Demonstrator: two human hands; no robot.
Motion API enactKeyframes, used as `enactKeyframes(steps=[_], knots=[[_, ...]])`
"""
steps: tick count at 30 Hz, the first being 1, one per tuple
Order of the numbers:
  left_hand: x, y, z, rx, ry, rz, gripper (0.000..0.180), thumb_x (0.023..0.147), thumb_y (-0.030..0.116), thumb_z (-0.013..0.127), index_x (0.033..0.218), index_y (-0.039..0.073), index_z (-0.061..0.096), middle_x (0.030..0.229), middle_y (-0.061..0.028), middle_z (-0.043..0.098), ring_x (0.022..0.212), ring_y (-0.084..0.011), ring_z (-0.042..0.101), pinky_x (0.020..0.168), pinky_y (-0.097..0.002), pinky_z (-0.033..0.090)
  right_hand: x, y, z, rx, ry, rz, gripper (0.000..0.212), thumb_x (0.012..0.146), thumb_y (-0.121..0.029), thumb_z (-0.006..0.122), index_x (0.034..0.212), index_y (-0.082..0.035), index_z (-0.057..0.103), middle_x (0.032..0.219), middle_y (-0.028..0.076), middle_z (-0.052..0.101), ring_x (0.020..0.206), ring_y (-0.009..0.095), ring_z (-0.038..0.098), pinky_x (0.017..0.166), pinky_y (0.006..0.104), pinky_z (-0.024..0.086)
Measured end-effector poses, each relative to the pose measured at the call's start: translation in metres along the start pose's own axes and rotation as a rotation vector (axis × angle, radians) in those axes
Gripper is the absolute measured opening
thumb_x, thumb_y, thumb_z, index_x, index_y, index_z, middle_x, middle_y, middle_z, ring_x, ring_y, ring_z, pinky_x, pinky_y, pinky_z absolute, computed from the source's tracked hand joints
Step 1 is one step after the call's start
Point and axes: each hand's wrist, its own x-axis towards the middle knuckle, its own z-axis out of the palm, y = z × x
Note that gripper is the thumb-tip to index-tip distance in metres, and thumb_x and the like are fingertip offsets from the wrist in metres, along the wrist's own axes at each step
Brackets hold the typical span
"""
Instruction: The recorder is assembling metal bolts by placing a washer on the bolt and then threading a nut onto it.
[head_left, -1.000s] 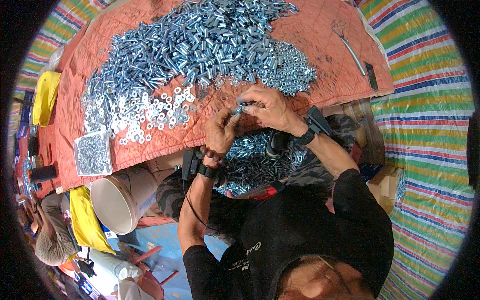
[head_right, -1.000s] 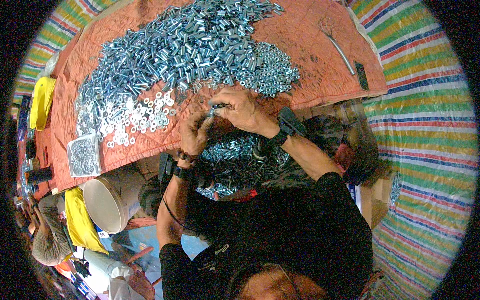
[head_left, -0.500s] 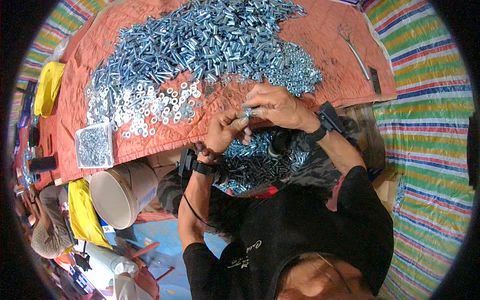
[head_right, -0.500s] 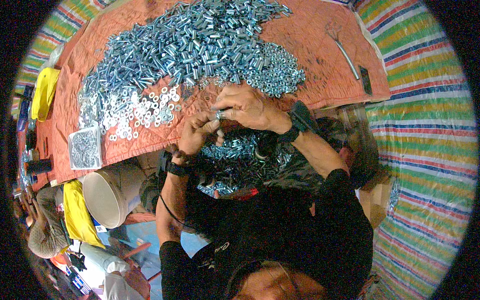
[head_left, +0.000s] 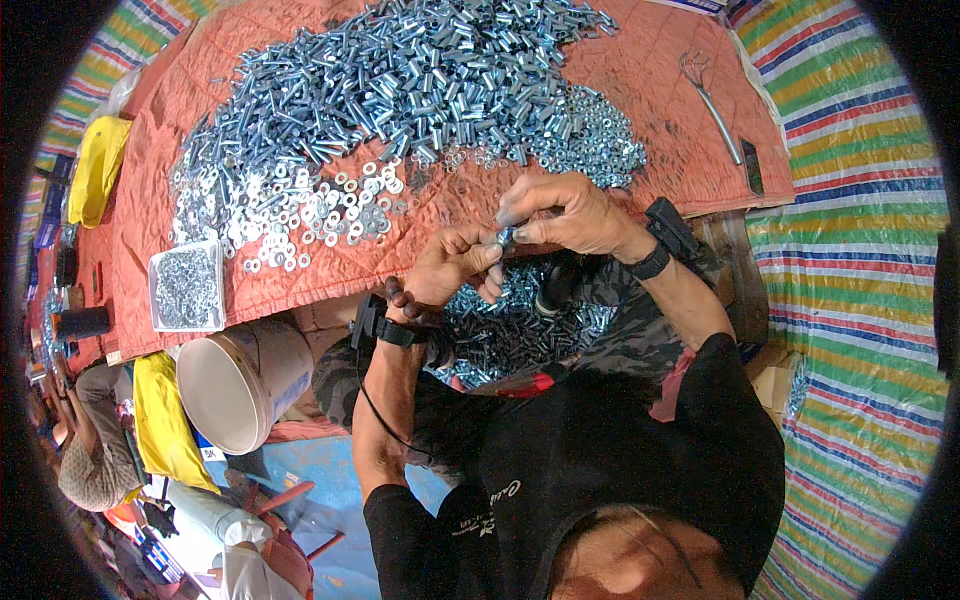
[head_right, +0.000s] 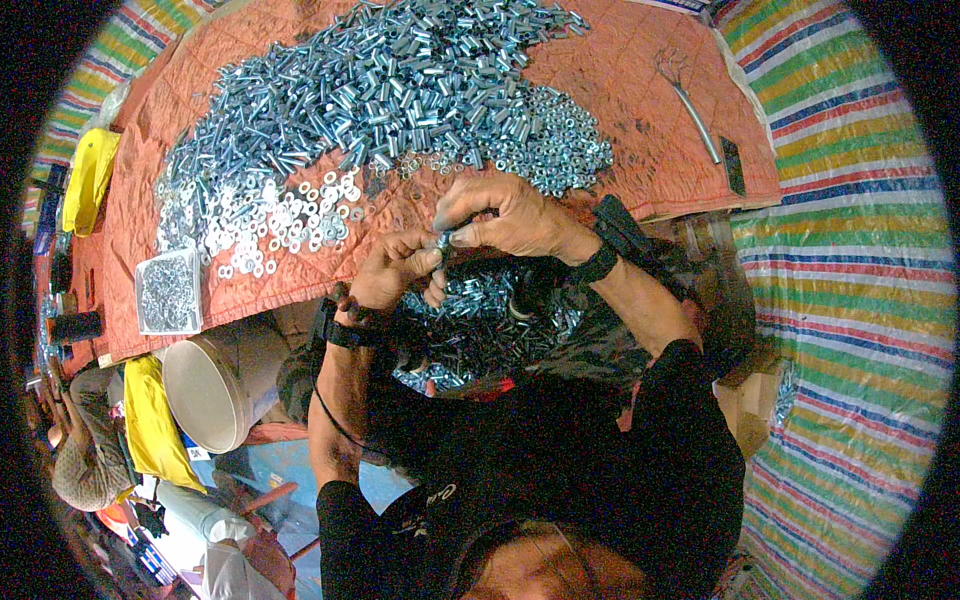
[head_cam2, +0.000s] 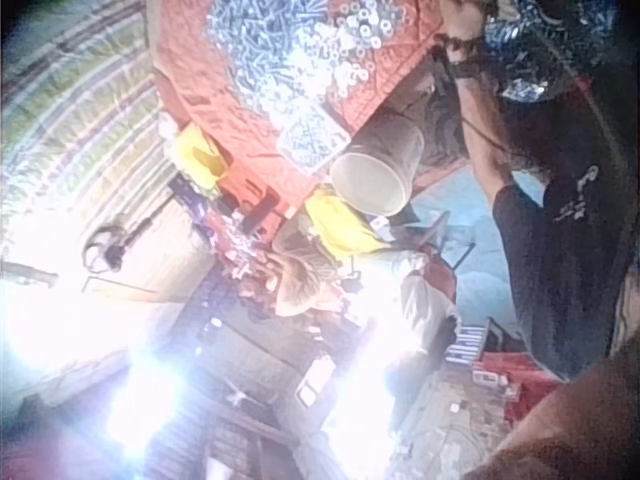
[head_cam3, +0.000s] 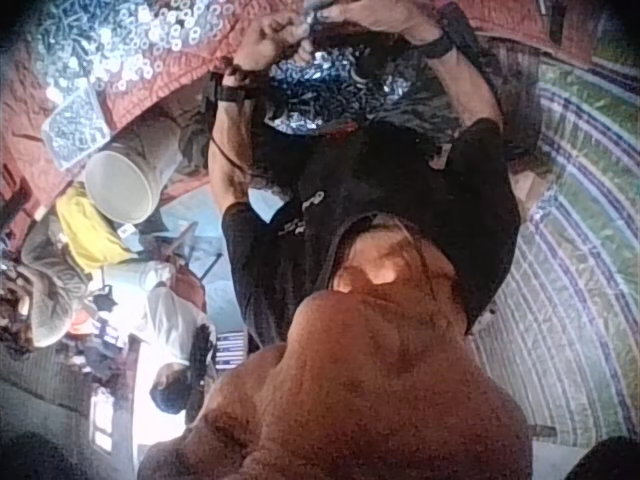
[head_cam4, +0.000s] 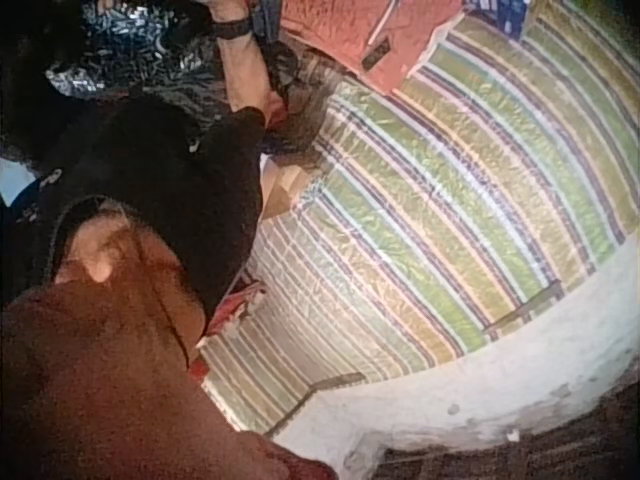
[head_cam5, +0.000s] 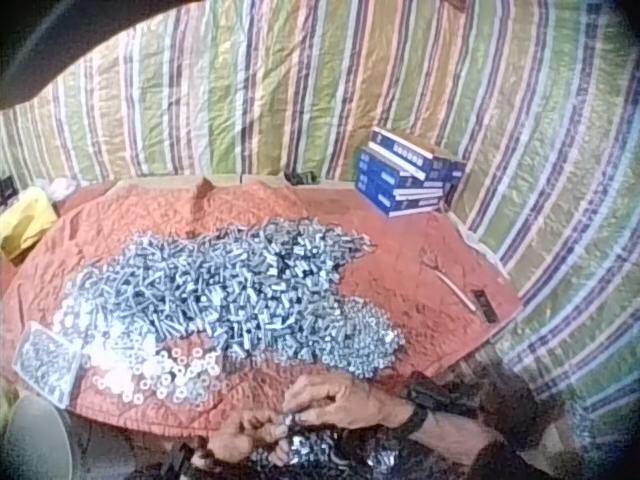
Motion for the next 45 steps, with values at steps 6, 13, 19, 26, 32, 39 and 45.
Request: enactKeyframes(steps=[6, 13, 19, 26, 32, 39, 45], knots=[[0.000, -0.003, 0.000, 0.013, 0.015, 0.016, 0.017, 0.093, 0.017, 0.057, 0.094, 0.000, 0.059, 0.070, -0.0063, 0.063, 0.059, -0.0155, 0.063, 0.052, -0.0273, 0.053, 0.002, -0.003, 0.005, -0.230, -0.002, -0.074, 0.017, 0.076, -0.009, 0.071, 0.091, -0.002, 0.066, 0.089, 0.010, 0.065, 0.083, 0.024, 0.064, 0.073, 0.0328, 0.050], [0.000, -0.004, 0.009, 0.844, 0.417, 0.363, 0.013, 0.082, 0.005, 0.060, 0.094, 0.002, 0.064, 0.073, -0.0120, 0.065, 0.060, -0.0232, 0.063, 0.056, -0.0318, 0.048, 0.000, 0.004, 0.019, -0.442, 0.172, 0.072, 0.019, 0.081, -0.018, 0.072, 0.080, -0.001, 0.064, 0.070, 0.007, 0.060, 0.061, 0.015, 0.058, 0.053, 0.0297, 0.044], [-0.002, 0.001, 0.013, 0.902, 0.606, 0.570, 0.013, 0.079, 0.000, 0.060, 0.091, 0.002, 0.064, 0.066, -0.0189, 0.058, 0.059, -0.0315, 0.061, 0.054, -0.0345, 0.046, -0.004, 0.004, 0.032, -0.294, 0.267, 0.349, 0.058, 0.094, -0.053, 0.045, 0.084, 0.000, 0.065, 0.059, 0.003, 0.051, 0.049, 0.010, 0.049, 0.044, 0.0276, 0.039], [-0.003, -0.003, 0.007, 0.834, 0.718, 0.470, 0.008, 0.079, 0.000, 0.060, 0.086, 0.003, 0.063, 0.063, -0.0167, 0.057, 0.056, -0.0291, 0.059, 0.054, -0.0347, 0.045, -0.012, -0.011, 0.042, -0.055, 0.206, 0.320, 0.072, 0.094, -0.061, 0.031, 0.106, 0.004, 0.061, 0.062, 0.003, 0.053, 0.047, 0.006, 0.046, 0.043, 0.0220, 0.039], [-0.001, 0.005, 0.015, 0.878, 0.705, 0.467, 0.006, 0.081, 0.005, 0.064, 0.086, 0.002, 0.062, 0.062, -0.0171, 0.055, 0.054, -0.0287, 0.056, 0.052, -0.0347, 0.043, -0.007, -0.003, 0.044, 0.050, 0.308, 0.309, 0.067, 0.097, -0.055, 0.032, 0.123, 0.004, 0.050, 0.076, 0.006, 0.059, 0.050, 0.007, 0.049, 0.045, 0.0232, 0.042], [-0.003, -0.007, 0.001, 0.849, 0.768, 0.511, 0.008, 0.081, 0.008, 0.066, 0.086, 0.003, 0.063, 0.060, -0.0166, 0.054, 0.052, -0.0286, 0.054, 0.051, -0.0361, 0.041, -0.006, -0.012, 0.036, 0.155, 0.123, 0.455, 0.050, 0.096, -0.047, 0.044, 0.114, -0.004, 0.060, 0.068, 0.001, 0.058, 0.054, 0.006, 0.049, 0.047, 0.0242, 0.041], [-0.011, -0.013, -0.004, 0.858, 0.726, 0.445, 0.011, 0.083, 0.012, 0.065, 0.088, 0.003, 0.064, 0.066, -0.0154, 0.059, 0.058, -0.0260, 0.058, 0.055, -0.0334, 0.044, 0.001, -0.001, 0.042, -0.036, -0.051, 0.463, 0.039, 0.094, -0.038, 0.053, 0.092, -0.002, 0.067, 0.069, 0.002, 0.058, 0.056, 0.008, 0.051, 0.050, 0.0253, 0.042]])
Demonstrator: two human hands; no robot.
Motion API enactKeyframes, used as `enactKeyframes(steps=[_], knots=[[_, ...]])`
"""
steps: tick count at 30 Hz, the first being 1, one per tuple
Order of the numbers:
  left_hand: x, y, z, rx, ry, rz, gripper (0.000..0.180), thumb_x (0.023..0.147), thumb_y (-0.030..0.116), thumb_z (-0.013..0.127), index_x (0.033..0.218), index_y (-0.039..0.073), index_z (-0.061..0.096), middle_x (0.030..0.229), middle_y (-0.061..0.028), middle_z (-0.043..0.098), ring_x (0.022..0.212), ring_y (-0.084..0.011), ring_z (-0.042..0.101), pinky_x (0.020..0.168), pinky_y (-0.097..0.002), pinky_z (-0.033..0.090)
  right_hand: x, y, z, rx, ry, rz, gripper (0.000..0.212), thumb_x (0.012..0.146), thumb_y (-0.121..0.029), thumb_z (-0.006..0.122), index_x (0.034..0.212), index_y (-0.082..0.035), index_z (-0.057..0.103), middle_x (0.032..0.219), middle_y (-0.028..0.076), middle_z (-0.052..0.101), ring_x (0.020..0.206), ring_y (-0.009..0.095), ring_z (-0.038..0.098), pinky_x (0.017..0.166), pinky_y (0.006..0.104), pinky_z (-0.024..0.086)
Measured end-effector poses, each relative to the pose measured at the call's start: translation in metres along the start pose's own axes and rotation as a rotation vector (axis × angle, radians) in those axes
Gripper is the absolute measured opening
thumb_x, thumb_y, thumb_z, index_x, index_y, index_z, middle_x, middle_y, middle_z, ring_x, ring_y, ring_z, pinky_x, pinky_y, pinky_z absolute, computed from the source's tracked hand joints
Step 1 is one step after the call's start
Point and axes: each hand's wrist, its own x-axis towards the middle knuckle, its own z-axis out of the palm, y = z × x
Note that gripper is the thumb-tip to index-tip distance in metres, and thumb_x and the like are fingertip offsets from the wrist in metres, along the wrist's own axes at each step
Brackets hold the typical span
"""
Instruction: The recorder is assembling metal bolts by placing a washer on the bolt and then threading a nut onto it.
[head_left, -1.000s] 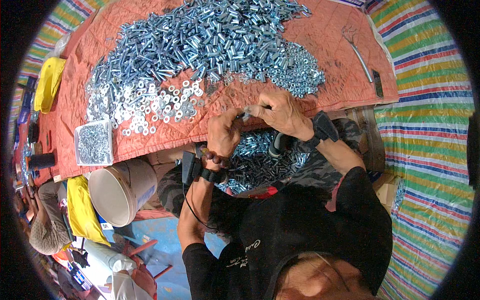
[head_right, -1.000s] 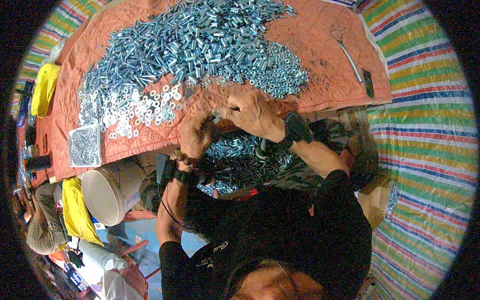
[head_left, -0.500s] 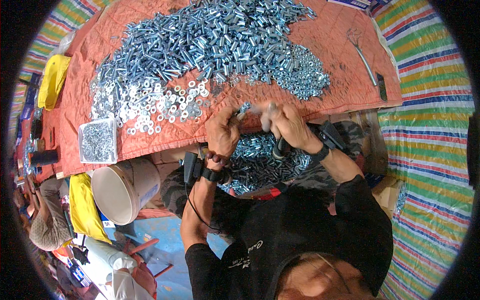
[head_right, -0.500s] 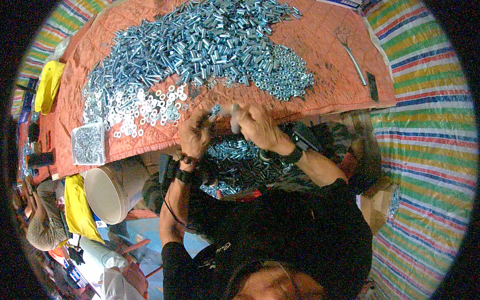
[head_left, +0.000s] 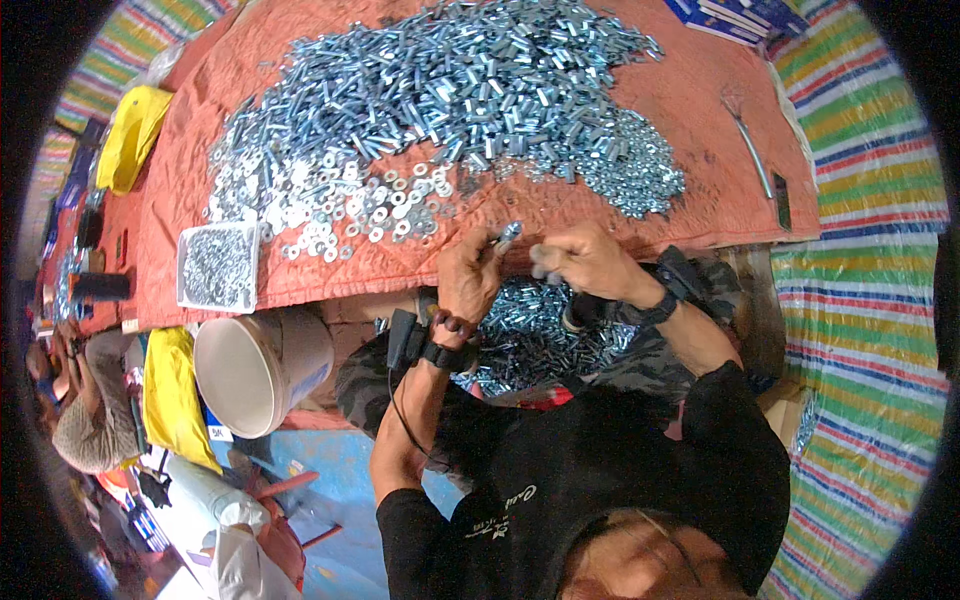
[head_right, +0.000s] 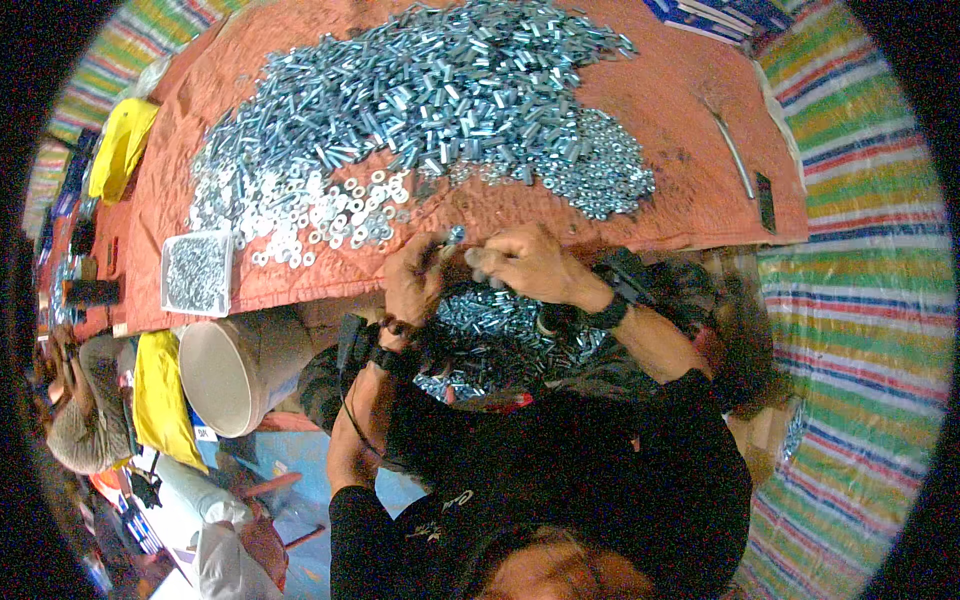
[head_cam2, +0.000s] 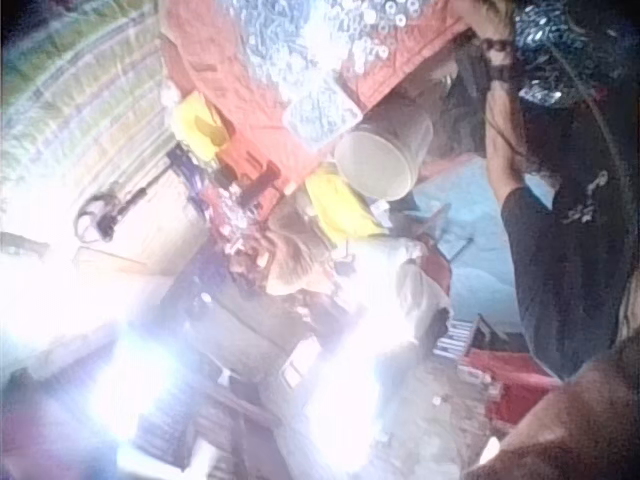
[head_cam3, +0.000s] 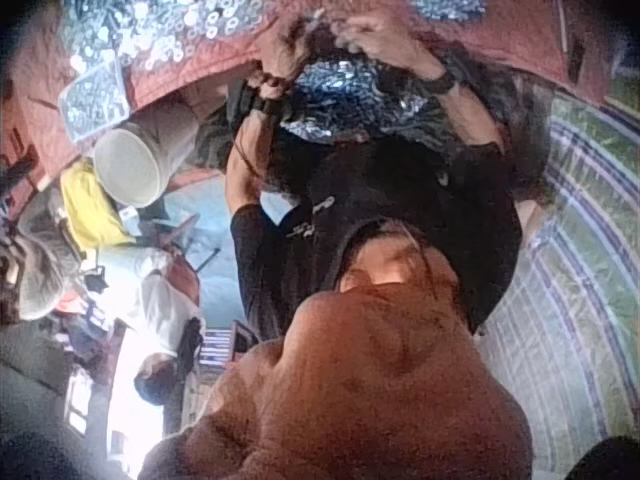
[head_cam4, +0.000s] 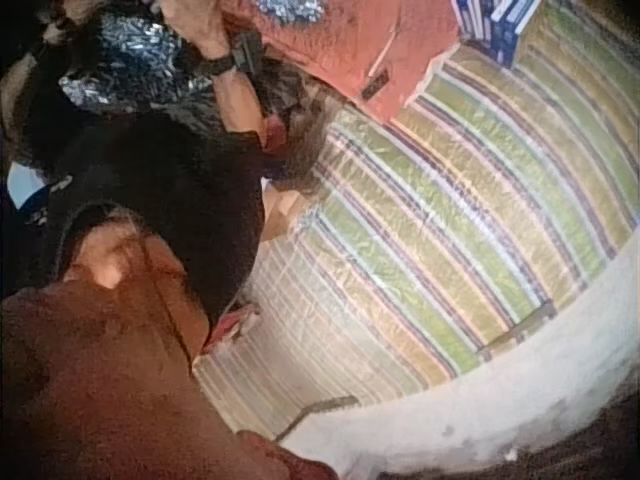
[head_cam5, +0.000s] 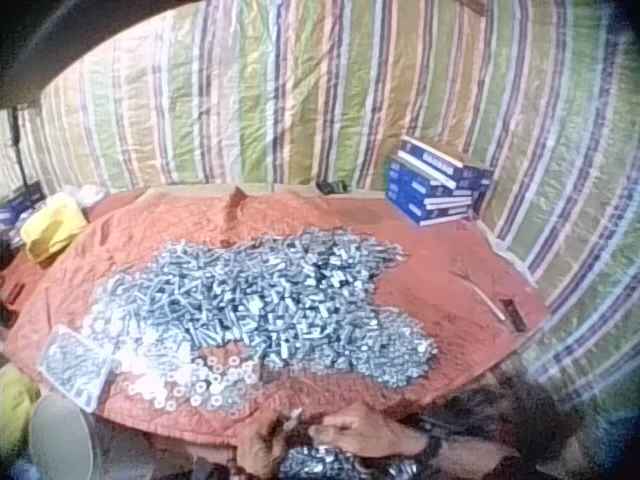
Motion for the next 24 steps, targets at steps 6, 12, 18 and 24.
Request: enactKeyframes(steps=[6, 12, 18, 24], knots=[[-0.017, -0.014, 0.003, -0.115, -0.323, 0.033, 0.024, 0.086, 0.023, 0.064, 0.102, 0.005, 0.067, 0.079, -0.0160, 0.066, 0.071, -0.0298, 0.064, 0.067, -0.0386, 0.049, 0.044, 0.032, -0.013, -0.277, 0.347, -0.158, 0.027, 0.090, -0.025, 0.060, 0.081, -0.001, 0.066, 0.064, 0.002, 0.061, 0.056, 0.006, 0.049, 0.051, 0.0271, 0.040], [-0.006, -0.032, -0.058, 0.088, -0.030, -0.237, 0.018, 0.087, 0.015, 0.062, 0.097, 0.002, 0.067, 0.076, -0.0133, 0.068, 0.072, -0.0202, 0.066, 0.066, -0.0308, 0.050, 0.092, 0.044, 0.000, -0.385, 0.386, -0.162, 0.021, 0.084, -0.021, 0.061, 0.087, 0.000, 0.067, 0.078, 0.014, 0.066, 0.067, 0.024, 0.062, 0.061, 0.0362, 0.047], [0.031, -0.060, -0.132, 0.353, 0.392, -0.142, 0.018, 0.080, 0.003, 0.056, 0.093, 0.007, 0.067, 0.078, -0.0145, 0.068, 0.069, -0.0287, 0.067, 0.061, -0.0376, 0.050, 0.127, 0.041, 0.008, -0.497, 0.470, -0.215, 0.026, 0.082, -0.026, 0.059, 0.076, 0.000, 0.057, 0.076, 0.022, 0.060, 0.071, 0.039, 0.059, 0.061, 0.0459, 0.045], [0.079, -0.095, -0.156, 0.832, 0.350, -0.216, 0.019, 0.081, 0.017, 0.058, 0.097, 0.012, 0.067, 0.083, -0.0183, 0.065, 0.077, -0.0374, 0.062, 0.064, -0.0442, 0.049, 0.127, 0.043, 0.003, -0.469, 0.467, -0.247, 0.024, 0.080, -0.024, 0.062, 0.081, -0.001, 0.061, 0.074, 0.020, 0.060, 0.069, 0.038, 0.060, 0.060, 0.0447, 0.045]])
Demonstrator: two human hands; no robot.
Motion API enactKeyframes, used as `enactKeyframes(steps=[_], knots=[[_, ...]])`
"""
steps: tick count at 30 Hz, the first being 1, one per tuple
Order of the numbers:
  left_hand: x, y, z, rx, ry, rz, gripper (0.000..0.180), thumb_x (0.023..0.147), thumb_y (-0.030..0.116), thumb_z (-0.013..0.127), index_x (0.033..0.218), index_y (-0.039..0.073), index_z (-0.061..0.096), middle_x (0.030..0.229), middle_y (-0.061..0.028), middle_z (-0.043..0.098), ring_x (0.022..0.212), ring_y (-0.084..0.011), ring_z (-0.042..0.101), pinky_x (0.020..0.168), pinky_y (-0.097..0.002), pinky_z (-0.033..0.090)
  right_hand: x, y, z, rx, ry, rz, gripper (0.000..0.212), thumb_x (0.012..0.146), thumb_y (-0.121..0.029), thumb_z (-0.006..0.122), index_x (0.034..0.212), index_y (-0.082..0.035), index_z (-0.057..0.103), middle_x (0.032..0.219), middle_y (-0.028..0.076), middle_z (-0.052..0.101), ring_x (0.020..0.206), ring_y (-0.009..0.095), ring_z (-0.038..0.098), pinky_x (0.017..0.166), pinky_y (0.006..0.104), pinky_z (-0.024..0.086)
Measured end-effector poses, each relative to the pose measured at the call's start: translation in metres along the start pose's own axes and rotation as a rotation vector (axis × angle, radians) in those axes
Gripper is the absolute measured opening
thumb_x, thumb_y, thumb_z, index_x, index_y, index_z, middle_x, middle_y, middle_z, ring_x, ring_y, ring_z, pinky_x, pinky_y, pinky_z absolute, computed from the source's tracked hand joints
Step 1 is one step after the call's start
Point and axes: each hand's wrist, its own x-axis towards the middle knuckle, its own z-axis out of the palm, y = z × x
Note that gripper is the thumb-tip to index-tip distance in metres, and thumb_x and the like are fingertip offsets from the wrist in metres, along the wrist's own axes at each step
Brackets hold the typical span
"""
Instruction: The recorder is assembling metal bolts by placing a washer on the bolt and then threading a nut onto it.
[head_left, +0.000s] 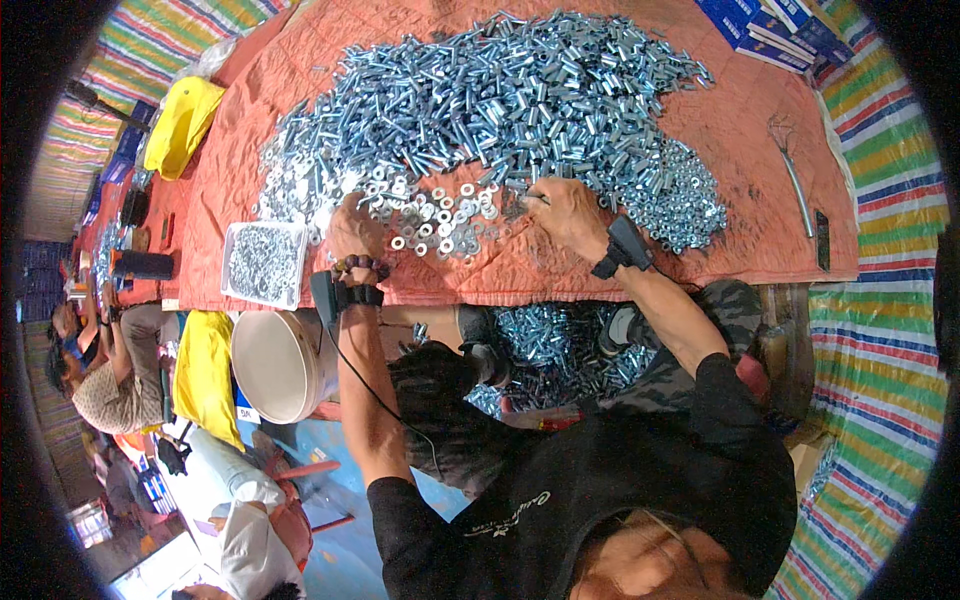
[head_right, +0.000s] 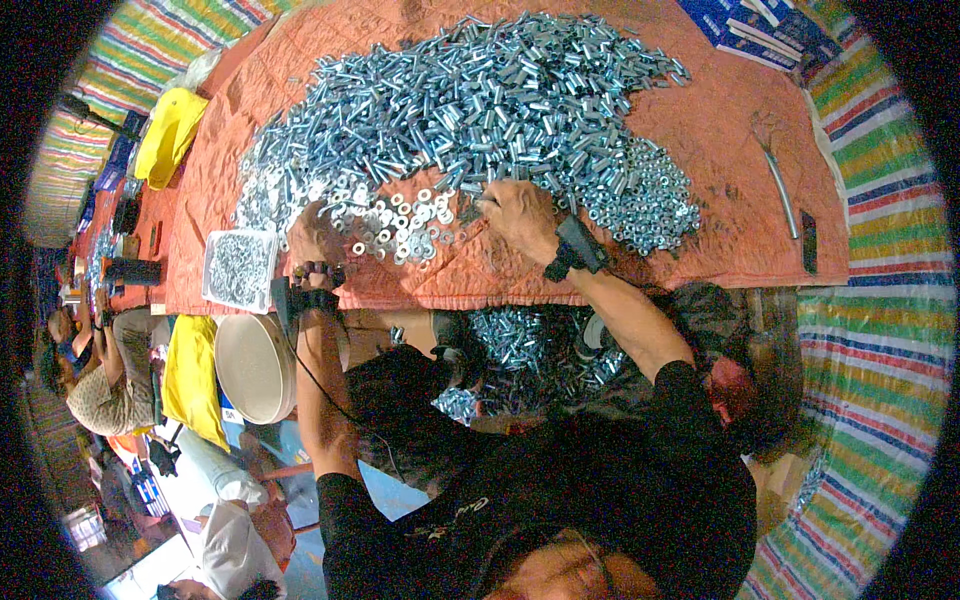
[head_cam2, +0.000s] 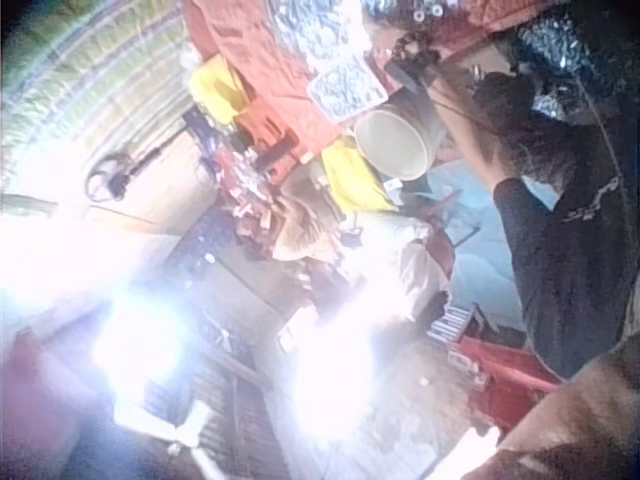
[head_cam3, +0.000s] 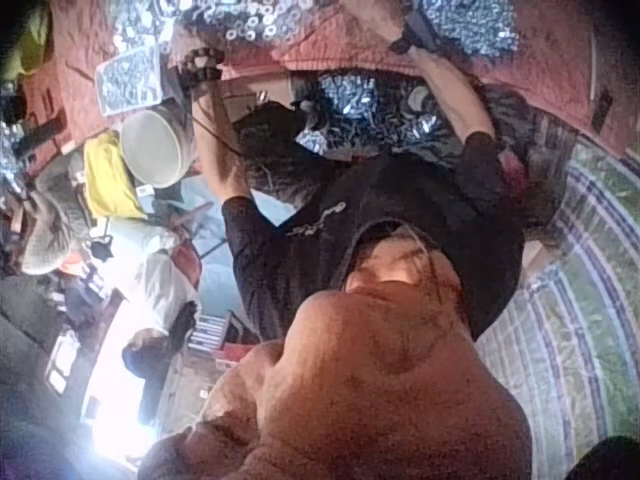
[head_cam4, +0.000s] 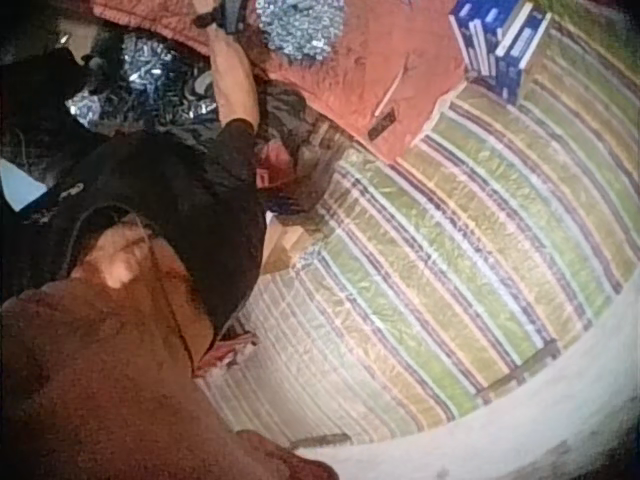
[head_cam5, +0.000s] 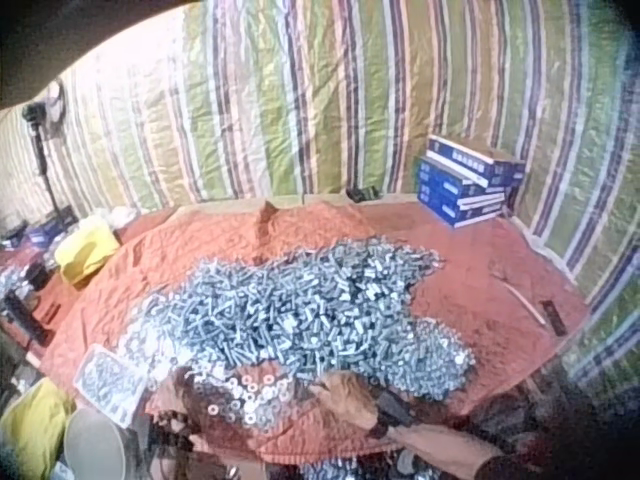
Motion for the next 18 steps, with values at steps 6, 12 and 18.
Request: enactKeyframes(steps=[6, 12, 18], knots=[[0.013, -0.005, 0.008, 0.059, -0.044, 0.196, 0.020, 0.074, 0.011, 0.056, 0.093, 0.009, 0.063, 0.084, -0.0170, 0.057, 0.077, -0.0376, 0.058, 0.065, -0.0440, 0.048, 0.012, -0.006, 0.002, -0.009, 0.092, -0.051, 0.021, 0.081, -0.023, 0.063, 0.084, -0.002, 0.064, 0.078, 0.017, 0.062, 0.072, 0.036, 0.060, 0.061, 0.0442, 0.045], [0.005, 0.002, -0.006, -0.105, 0.026, 0.156, 0.011, 0.080, 0.010, 0.057, 0.090, 0.003, 0.059, 0.089, -0.0202, 0.058, 0.077, -0.0427, 0.057, 0.066, -0.0468, 0.046, 0.015, -0.011, 0.002, -0.016, 0.021, -0.077, 0.017, 0.082, -0.021, 0.062, 0.085, -0.004, 0.064, 0.076, 0.015, 0.060, 0.070, 0.034, 0.060, 0.061, 0.0430, 0.046], [-0.045, 0.034, -0.019, -0.649, -0.059, 0.039, 0.017, 0.091, 0.015, 0.053, 0.104, 0.003, 0.050, 0.085, -0.0155, 0.065, 0.060, -0.0268, 0.061, 0.054, -0.0350, 0.047, 0.015, -0.006, 0.009, -0.056, 0.159, -0.188, 0.010, 0.081, -0.012, 0.061, 0.088, -0.006, 0.063, 0.074, 0.014, 0.055, 0.066, 0.033, 0.057, 0.056, 0.0419, 0.043]])
